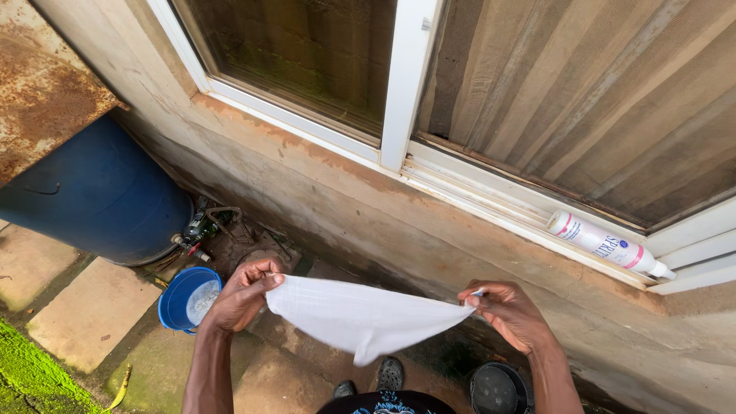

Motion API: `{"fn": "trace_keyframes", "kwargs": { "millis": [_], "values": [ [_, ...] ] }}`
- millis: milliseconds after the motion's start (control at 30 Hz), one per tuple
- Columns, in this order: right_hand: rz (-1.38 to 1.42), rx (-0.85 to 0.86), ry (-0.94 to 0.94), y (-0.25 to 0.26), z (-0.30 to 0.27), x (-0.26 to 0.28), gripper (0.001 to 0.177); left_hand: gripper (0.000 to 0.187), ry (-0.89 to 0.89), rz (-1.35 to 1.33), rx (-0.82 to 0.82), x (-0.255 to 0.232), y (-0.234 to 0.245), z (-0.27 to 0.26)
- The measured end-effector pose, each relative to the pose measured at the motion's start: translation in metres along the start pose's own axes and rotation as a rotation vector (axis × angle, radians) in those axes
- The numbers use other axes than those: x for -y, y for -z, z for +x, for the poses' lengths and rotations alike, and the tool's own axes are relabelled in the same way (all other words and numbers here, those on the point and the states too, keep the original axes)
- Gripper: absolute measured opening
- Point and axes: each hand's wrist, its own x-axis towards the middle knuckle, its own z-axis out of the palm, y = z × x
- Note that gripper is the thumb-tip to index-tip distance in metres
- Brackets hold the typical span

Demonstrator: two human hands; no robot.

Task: The person cleans a window frame by spraying liquid from a spray bottle onto the frame, wiping it with a cloth, washing and wringing the cloth in a bowl of water, and wiping the frame again with the cloth.

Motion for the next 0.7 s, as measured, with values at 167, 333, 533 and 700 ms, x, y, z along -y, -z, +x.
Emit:
{"fn": "trace_keyframes", "kwargs": {
  "millis": [167, 333, 533, 700],
  "values": [
    [-0.248, -0.543, 0.065, -0.028, 0.027, -0.001, 0.016, 0.027, 0.06, 0.276, -0.363, 0.0, -0.028, 0.037],
    [-0.247, -0.703, 0.199, -0.066, 0.04, -0.003, 0.015, 0.031, 0.087, 0.6, -0.595, -0.004, -0.079, 0.042],
    [-0.258, -0.65, 0.128, -0.133, 0.059, 0.002, 0.014, 0.018, -0.052, 0.603, -0.417, 0.007, -0.15, 0.048],
    [-0.254, -0.454, 0.286, -0.196, 0.074, -0.001, 0.018, 0.023, -0.07, 0.634, -0.308, -0.007, -0.163, 0.052]
  ]
}}
